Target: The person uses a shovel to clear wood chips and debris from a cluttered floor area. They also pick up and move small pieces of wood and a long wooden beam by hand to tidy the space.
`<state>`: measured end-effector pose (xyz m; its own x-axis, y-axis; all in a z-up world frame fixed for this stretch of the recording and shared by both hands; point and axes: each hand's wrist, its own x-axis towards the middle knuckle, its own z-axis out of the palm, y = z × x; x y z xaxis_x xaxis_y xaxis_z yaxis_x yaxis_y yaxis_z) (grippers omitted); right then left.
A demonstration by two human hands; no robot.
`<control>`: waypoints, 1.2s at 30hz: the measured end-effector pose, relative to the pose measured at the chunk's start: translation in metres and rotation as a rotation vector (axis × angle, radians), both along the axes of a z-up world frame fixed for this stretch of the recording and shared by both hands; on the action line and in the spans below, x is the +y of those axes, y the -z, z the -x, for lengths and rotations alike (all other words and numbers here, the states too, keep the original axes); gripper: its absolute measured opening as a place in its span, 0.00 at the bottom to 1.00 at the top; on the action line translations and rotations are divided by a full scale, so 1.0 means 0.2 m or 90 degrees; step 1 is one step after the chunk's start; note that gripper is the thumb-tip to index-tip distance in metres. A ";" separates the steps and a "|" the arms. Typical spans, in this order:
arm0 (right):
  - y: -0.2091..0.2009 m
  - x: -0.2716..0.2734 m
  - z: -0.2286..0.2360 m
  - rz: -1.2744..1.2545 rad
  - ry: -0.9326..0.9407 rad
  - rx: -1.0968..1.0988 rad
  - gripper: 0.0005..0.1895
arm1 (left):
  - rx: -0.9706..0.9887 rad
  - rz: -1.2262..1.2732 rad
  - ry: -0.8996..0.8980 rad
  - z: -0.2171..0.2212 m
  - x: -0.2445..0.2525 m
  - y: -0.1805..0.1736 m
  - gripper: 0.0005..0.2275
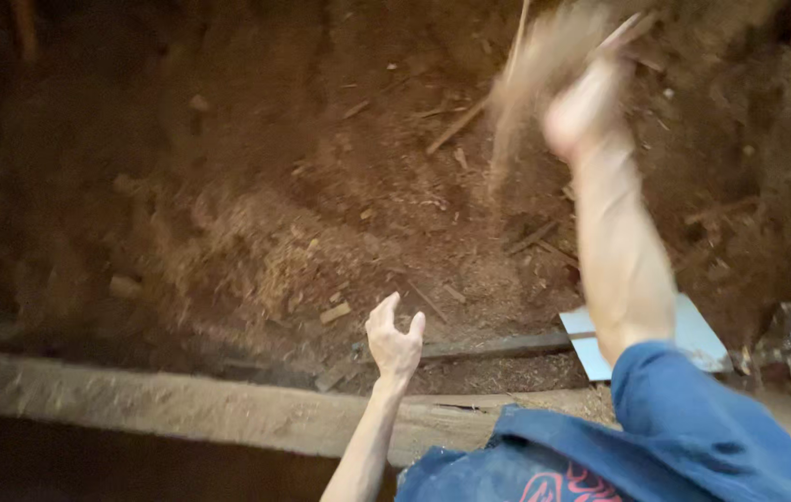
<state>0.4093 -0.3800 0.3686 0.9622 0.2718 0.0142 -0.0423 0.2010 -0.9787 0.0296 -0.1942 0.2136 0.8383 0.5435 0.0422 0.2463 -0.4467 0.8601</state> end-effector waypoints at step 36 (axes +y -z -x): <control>1.27 0.15 2.15 0.813 -0.304 -0.368 0.28 | 0.055 -0.103 -0.290 0.83 0.78 0.61 0.12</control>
<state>-0.0202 -0.3502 0.1140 0.7243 0.6768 -0.1313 0.5932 -0.7088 -0.3817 -0.1360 -0.0384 0.0924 0.5206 0.8483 0.0966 0.5153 -0.4024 0.7567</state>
